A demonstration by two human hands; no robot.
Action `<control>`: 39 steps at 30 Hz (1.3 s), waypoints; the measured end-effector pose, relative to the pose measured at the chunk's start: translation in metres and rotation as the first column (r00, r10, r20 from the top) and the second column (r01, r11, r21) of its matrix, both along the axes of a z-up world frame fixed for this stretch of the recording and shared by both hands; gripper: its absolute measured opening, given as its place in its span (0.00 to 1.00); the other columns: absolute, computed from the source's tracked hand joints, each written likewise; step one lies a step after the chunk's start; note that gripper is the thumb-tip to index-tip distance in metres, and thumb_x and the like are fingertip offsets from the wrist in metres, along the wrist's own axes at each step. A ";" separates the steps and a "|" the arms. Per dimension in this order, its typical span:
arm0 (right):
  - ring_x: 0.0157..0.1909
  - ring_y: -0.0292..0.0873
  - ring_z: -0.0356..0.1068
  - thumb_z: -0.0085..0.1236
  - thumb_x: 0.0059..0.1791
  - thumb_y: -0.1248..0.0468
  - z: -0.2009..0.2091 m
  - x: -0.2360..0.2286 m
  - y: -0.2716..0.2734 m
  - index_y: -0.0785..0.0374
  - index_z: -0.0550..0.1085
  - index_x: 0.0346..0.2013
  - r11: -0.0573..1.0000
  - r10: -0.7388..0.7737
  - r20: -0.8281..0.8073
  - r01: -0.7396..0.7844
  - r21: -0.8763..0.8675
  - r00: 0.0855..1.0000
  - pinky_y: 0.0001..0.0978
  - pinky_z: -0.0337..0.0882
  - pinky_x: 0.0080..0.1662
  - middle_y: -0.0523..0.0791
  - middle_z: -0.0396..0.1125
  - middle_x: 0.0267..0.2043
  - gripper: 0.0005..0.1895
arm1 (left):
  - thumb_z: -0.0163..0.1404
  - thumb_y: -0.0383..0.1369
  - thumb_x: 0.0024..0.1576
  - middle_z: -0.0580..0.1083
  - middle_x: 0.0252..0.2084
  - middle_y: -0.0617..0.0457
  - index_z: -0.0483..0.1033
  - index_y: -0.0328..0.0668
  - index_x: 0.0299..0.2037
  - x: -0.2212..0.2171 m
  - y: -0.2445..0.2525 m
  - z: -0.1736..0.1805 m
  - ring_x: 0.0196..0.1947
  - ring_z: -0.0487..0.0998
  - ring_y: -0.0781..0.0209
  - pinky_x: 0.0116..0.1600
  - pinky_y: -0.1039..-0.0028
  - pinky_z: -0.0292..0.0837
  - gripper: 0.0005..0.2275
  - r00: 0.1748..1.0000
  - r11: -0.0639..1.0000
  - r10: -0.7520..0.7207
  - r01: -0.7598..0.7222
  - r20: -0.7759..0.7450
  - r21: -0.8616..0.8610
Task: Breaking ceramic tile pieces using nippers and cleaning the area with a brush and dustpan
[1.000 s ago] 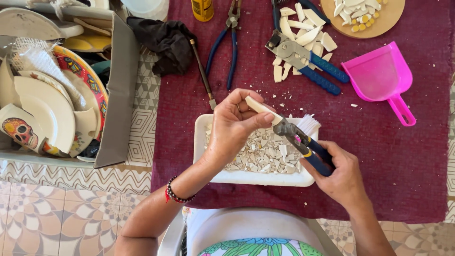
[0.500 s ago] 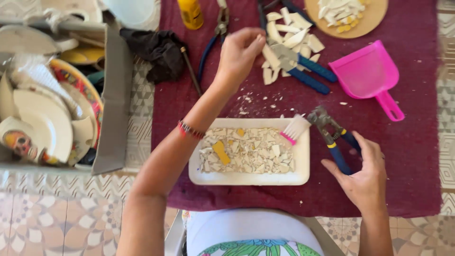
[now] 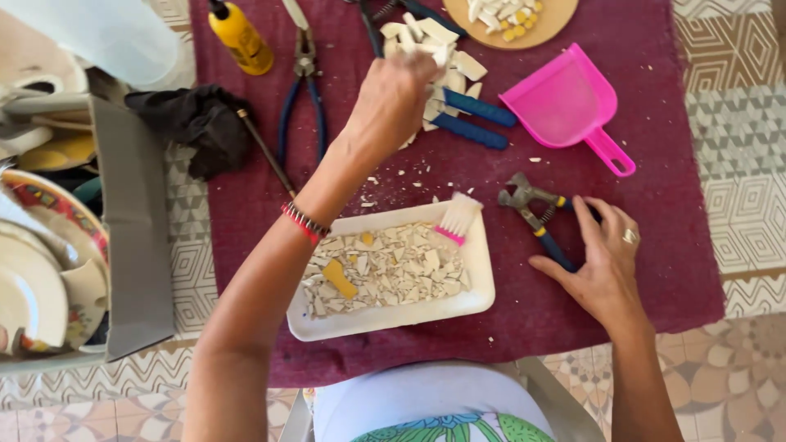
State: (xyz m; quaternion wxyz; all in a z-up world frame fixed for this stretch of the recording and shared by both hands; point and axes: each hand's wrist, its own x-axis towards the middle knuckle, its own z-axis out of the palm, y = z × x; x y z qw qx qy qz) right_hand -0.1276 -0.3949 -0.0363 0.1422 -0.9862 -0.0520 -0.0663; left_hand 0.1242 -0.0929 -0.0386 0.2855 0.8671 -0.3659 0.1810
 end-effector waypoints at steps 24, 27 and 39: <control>0.61 0.66 0.61 0.61 0.49 0.47 -0.007 0.010 0.041 0.68 0.71 0.67 0.989 0.027 0.292 0.017 -0.148 0.956 0.64 0.60 0.63 0.62 0.61 0.63 0.38 | 0.64 0.33 0.45 0.68 0.61 0.44 0.65 0.47 0.61 -0.021 -0.041 0.005 0.62 0.69 0.44 0.54 0.57 0.78 0.32 0.935 0.873 -0.006 -0.167 0.354 0.457; 0.62 0.66 0.60 0.60 0.50 0.45 -0.009 0.010 0.039 0.69 0.71 0.68 0.987 0.024 0.286 0.024 -0.161 0.958 0.64 0.60 0.63 0.62 0.61 0.64 0.39 | 0.57 0.17 0.45 0.61 0.67 0.37 0.64 0.50 0.66 -0.007 -0.006 0.067 0.63 0.65 0.45 0.55 0.63 0.74 0.35 0.997 0.844 -0.075 0.079 -0.031 0.531; 0.62 0.67 0.60 0.59 0.51 0.45 -0.006 0.011 0.041 0.71 0.72 0.67 0.994 0.039 0.298 -0.007 -0.107 0.954 0.64 0.58 0.63 0.63 0.61 0.63 0.39 | 0.46 0.35 0.64 0.74 0.51 0.63 0.74 0.60 0.46 0.058 0.143 0.004 0.51 0.72 0.62 0.61 0.66 0.67 0.05 0.686 0.405 -0.627 -0.116 0.368 0.907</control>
